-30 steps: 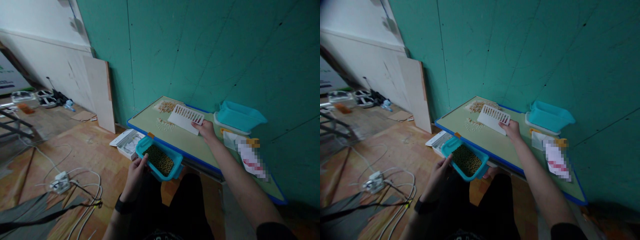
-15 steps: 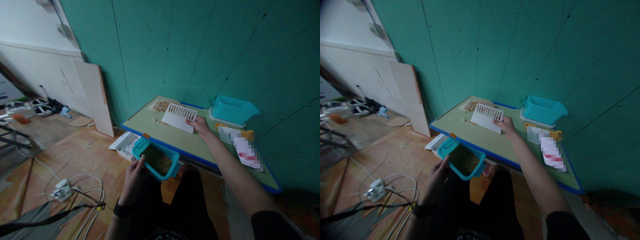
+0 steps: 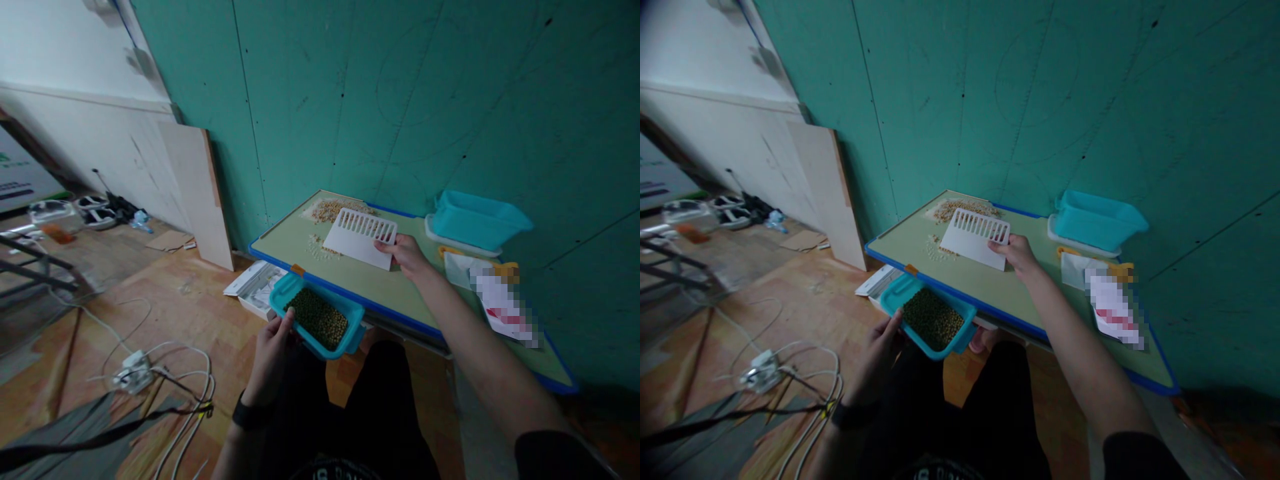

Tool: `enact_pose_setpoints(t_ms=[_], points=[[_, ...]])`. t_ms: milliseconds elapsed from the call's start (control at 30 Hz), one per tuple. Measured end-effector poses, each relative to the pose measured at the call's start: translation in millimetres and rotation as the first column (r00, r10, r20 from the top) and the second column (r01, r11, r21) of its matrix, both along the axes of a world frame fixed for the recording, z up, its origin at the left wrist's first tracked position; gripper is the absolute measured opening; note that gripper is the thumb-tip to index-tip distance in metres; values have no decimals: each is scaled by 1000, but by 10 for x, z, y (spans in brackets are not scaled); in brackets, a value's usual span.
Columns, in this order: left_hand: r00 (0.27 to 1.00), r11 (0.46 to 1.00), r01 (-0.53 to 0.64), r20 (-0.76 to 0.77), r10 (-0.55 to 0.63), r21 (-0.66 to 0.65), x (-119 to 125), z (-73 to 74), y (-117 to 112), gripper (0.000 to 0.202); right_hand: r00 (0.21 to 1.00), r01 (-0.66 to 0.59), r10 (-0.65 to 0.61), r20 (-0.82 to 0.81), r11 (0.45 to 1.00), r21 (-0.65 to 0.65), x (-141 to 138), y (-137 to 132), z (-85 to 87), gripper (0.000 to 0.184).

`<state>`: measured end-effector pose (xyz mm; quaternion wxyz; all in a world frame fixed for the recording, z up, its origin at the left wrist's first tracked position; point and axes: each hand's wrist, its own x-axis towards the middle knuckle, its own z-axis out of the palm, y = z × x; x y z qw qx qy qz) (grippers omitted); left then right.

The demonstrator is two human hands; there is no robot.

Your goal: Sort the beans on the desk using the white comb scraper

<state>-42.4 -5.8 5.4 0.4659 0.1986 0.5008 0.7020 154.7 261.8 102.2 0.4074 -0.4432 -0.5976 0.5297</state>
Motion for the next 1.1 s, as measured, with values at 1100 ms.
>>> enact_pose_setpoints(t_ms=[1100], points=[[1000, 1000, -6, -17, 6, -17, -30, -35, 5, 46, 992, -122, 121, -17, 985, -122, -6, -109, 6, 49]])
